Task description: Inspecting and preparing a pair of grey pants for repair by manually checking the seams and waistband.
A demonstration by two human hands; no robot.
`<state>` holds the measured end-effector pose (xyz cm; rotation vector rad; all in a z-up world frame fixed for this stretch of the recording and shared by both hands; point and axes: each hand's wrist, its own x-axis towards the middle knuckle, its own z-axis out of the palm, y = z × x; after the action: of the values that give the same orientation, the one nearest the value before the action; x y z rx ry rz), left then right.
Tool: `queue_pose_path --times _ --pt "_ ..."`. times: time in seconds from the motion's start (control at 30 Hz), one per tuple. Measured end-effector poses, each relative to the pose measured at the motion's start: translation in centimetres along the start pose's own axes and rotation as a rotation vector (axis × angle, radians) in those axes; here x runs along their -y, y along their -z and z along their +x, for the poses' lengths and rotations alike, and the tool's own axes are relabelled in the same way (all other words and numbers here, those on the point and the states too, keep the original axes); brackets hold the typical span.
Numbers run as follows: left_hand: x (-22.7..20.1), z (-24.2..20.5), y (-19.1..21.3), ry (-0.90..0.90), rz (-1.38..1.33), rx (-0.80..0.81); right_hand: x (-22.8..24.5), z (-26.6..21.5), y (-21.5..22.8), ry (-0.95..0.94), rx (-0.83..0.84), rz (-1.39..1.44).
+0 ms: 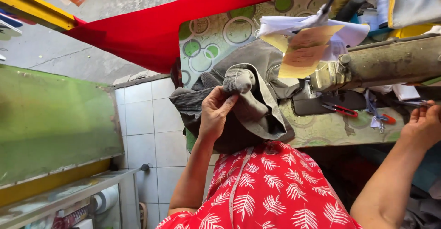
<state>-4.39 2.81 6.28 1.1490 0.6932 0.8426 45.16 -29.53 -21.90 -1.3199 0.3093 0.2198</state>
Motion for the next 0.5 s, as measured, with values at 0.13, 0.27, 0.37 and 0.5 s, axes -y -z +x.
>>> queue_pose_path --times 0.13,0.27,0.37,0.5 --pt "-0.3 0.9 0.0 0.136 0.021 0.086 2.3 -2.0 -1.1 0.066 0.003 -0.182" --pt "-1.9 1.3 -0.6 0.192 0.061 0.266 3.1 1.0 0.9 0.272 0.256 -0.209" --pt "-1.8 1.5 -0.8 0.205 0.070 0.224 4.0 0.1 1.5 0.110 0.195 0.095" --pt "-1.3 2.0 -0.9 0.169 0.116 0.226 5.4 -5.0 2.6 0.021 -0.008 0.303"
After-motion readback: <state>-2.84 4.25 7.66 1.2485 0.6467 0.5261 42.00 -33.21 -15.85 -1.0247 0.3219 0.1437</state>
